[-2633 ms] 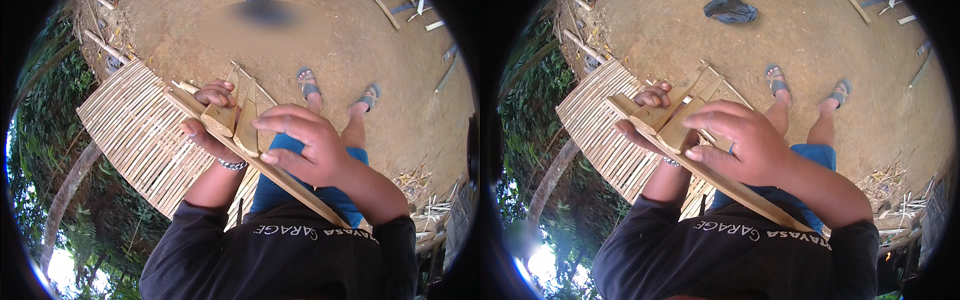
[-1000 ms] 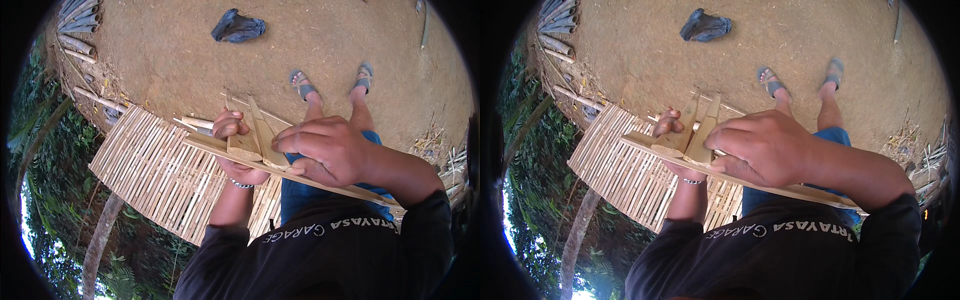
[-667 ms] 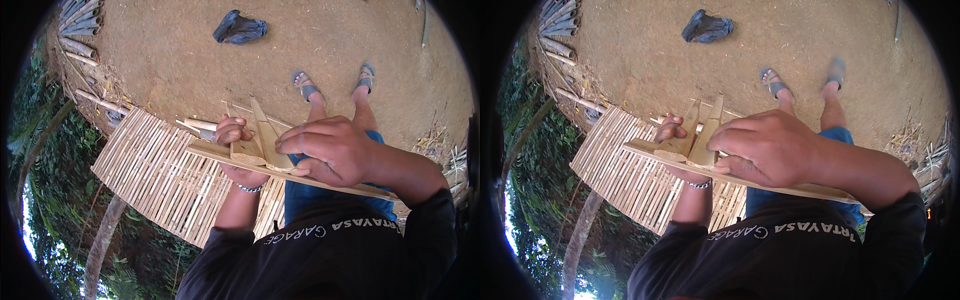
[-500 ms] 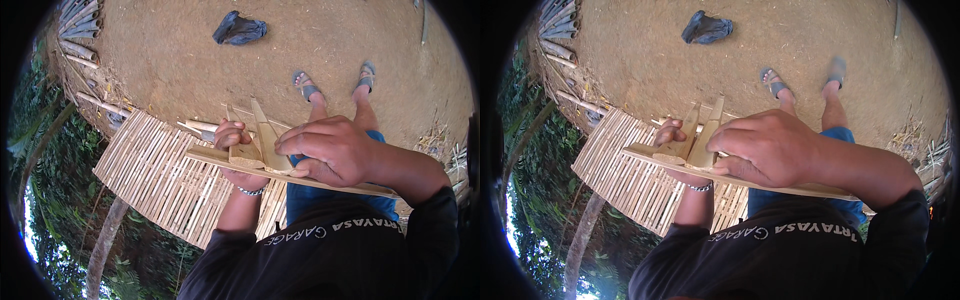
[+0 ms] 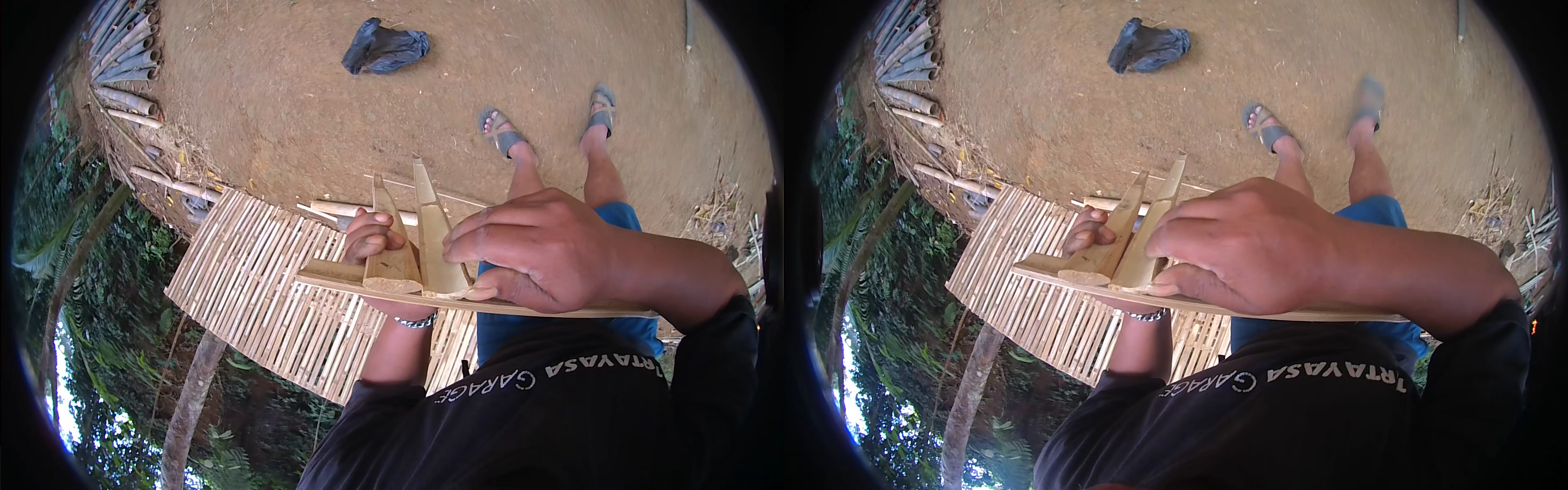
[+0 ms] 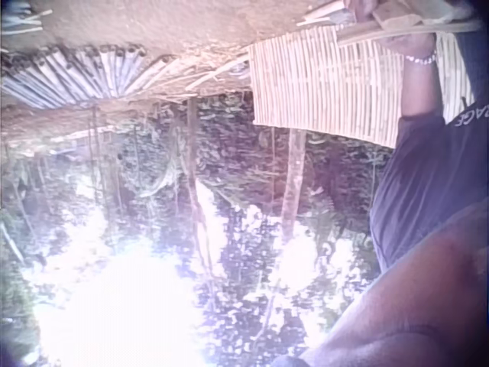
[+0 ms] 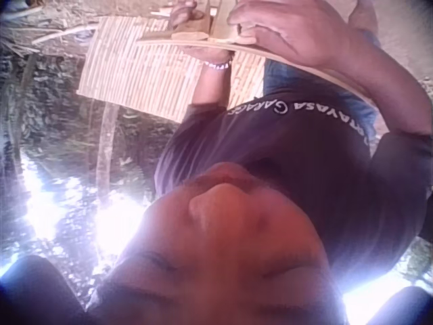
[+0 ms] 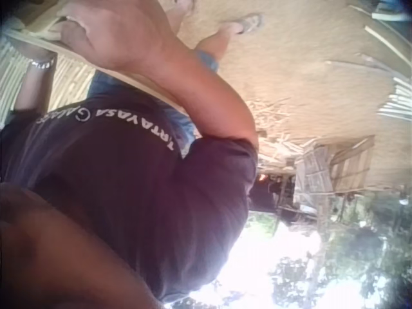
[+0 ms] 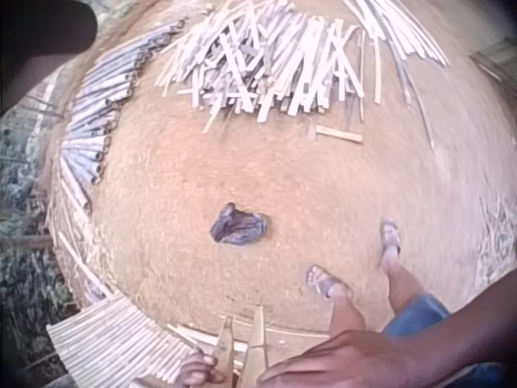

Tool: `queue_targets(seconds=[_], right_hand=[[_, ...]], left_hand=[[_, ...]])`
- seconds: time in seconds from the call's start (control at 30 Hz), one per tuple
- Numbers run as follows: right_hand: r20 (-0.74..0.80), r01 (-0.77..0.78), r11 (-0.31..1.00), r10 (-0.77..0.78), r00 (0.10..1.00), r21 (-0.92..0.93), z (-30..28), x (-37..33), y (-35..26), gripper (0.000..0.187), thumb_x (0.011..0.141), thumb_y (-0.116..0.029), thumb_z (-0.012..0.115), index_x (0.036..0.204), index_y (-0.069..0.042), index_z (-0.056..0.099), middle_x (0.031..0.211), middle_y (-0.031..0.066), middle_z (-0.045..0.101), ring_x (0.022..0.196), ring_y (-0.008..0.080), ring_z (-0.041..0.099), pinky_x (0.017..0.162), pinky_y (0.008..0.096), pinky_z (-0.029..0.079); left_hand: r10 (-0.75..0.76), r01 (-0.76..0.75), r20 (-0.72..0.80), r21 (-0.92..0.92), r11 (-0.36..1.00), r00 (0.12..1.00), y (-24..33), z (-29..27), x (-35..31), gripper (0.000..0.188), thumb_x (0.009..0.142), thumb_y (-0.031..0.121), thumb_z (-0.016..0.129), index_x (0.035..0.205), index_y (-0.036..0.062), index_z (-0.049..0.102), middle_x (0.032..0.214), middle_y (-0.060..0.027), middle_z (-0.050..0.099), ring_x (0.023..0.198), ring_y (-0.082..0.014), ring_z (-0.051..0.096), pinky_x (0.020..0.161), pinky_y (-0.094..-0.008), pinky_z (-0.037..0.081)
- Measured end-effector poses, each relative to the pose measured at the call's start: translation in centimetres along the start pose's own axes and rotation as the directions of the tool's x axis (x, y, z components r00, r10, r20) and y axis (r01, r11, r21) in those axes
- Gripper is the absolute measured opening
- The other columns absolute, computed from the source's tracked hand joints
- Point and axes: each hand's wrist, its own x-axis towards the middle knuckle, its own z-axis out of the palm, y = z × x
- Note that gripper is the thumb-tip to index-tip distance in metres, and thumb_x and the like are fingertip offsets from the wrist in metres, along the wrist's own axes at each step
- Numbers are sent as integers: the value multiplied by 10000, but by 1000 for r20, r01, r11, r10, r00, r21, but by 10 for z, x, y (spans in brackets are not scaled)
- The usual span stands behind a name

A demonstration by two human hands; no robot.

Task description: The person uses a hatchet to shape and fit bamboo slats into a rectangular wooden frame on the ground, tapping the joints to secure the pieces. They handle various pieces of bamboo, trim them with the tool, and align them within the assembly.

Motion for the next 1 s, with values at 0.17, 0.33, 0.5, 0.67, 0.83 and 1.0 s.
queue_targets(seconds=[0.17, 0.33, 0.5, 0.67, 0.83, 1.0], right_hand=[[-9, -4, 1000, 4, 1000, 14, 0, 0, -1, 288, 946, -310, 697, 1033, -37, 669, 852, 111, 680, 709, 304, 700, 599, 412, 544], [-51, 5, 1000, -3, 999, 30, 6, 0, 0, 291, 951, -320, 695, 1019, -38, 666, 839, 104, 674, 696, 290, 702, 589, 400, 549], [-71, -15, 999, 18, 997, 42, 10, -2, -1, 301, 953, -337, 693, 1010, -43, 663, 827, 100, 673, 693, 273, 706, 586, 398, 557], [-143, -9, 997, 19, 990, 71, 16, -1, -4, 287, 965, -311, 678, 1013, -28, 671, 866, 117, 693, 759, 279, 721, 632, 395, 577], [-159, -32, 971, 71, 985, 236, 22, 9, -1, 196, 961, -148, 654, 1075, 10, 676, 1024, 197, 720, 894, 323, 741, 754, 359, 585], [-182, -65, 959, 118, 976, 276, 27, 0, 8, 256, 1030, -239, 600, 1082, -5, 691, 963, 147, 709, 825, 316, 721, 708, 409, 584]], left_hand=[[-17, 15, -28, -74, 997, 999, -6, -8, -3, 190, 1001, 203, 607, 1093, 121, 464, 839, -8, 529, 1022, -201, 605, 1102, -483, 399], [-52, 58, -77, 83, 995, 996, -2, -6, -3, 181, 1010, 220, 604, 1024, 109, 461, 848, -5, 515, 984, -166, 588, 1059, -407, 447], [-48, 58, -79, 130, 990, 996, -5, -7, -4, 246, 993, 251, 621, 981, 121, 412, 835, -3, 506, 927, -157, 584, 1044, -414, 434], [-25, 28, -42, 73, 997, 999, -8, -7, -13, 301, 963, 279, 666, 968, 129, 405, 825, 3, 492, 899, -152, 569, 1029, -403, 435], [13, -16, 34, 86, 996, 999, -12, 17, -46, 357, 934, 308, 710, 955, 137, 398, 815, 9, 477, 872, -148, 555, 1014, -391, 437], [62, -62, 1, 16, 998, 998, -28, 17, -49, 443, 872, 354, 790, 925, 161, 395, 803, 18, 461, 844, -148, 536, 998, -394, 430]])
